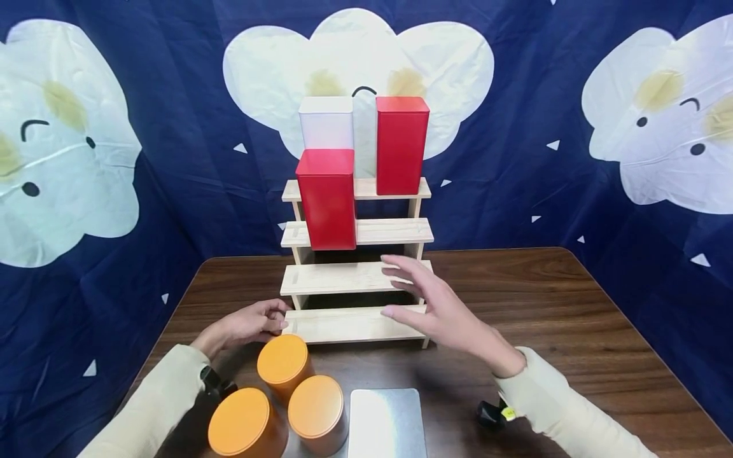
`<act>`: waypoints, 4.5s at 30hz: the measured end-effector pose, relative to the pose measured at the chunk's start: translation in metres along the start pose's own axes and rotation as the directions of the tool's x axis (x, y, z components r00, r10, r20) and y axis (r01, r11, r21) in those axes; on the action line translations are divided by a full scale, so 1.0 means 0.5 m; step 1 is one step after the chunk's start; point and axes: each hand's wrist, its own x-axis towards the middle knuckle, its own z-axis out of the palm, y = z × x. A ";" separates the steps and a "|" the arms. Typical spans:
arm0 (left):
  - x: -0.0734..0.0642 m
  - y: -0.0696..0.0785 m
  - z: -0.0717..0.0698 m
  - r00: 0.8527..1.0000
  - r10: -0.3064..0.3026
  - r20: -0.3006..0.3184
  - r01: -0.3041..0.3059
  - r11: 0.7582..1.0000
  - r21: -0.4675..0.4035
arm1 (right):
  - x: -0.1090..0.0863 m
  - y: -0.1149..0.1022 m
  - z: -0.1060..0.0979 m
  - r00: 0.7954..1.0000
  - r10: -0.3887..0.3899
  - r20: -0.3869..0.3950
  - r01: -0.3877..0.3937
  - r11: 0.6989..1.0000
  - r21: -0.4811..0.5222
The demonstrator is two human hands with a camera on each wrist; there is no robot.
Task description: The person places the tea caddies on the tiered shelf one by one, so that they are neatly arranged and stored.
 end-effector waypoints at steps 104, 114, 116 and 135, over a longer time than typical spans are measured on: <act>0.006 0.004 0.000 0.999 -0.024 -0.033 0.025 0.999 0.023 | -0.109 -0.075 -0.105 0.981 -0.108 0.161 0.153 0.941 -0.301; 0.005 -0.001 0.003 0.999 -0.017 -0.030 0.018 1.000 0.017 | -0.040 -0.063 -0.149 0.989 -0.119 0.093 0.137 0.962 -0.235; 0.005 -0.002 0.003 0.999 -0.019 -0.032 0.019 1.000 0.016 | -0.026 -0.060 -0.157 0.992 -0.096 0.078 0.111 0.970 -0.218; 0.001 -0.007 -0.001 1.000 -0.018 -0.024 0.018 1.000 0.015 | 0.099 -0.003 -0.214 0.994 0.035 -0.103 -0.046 0.993 -0.105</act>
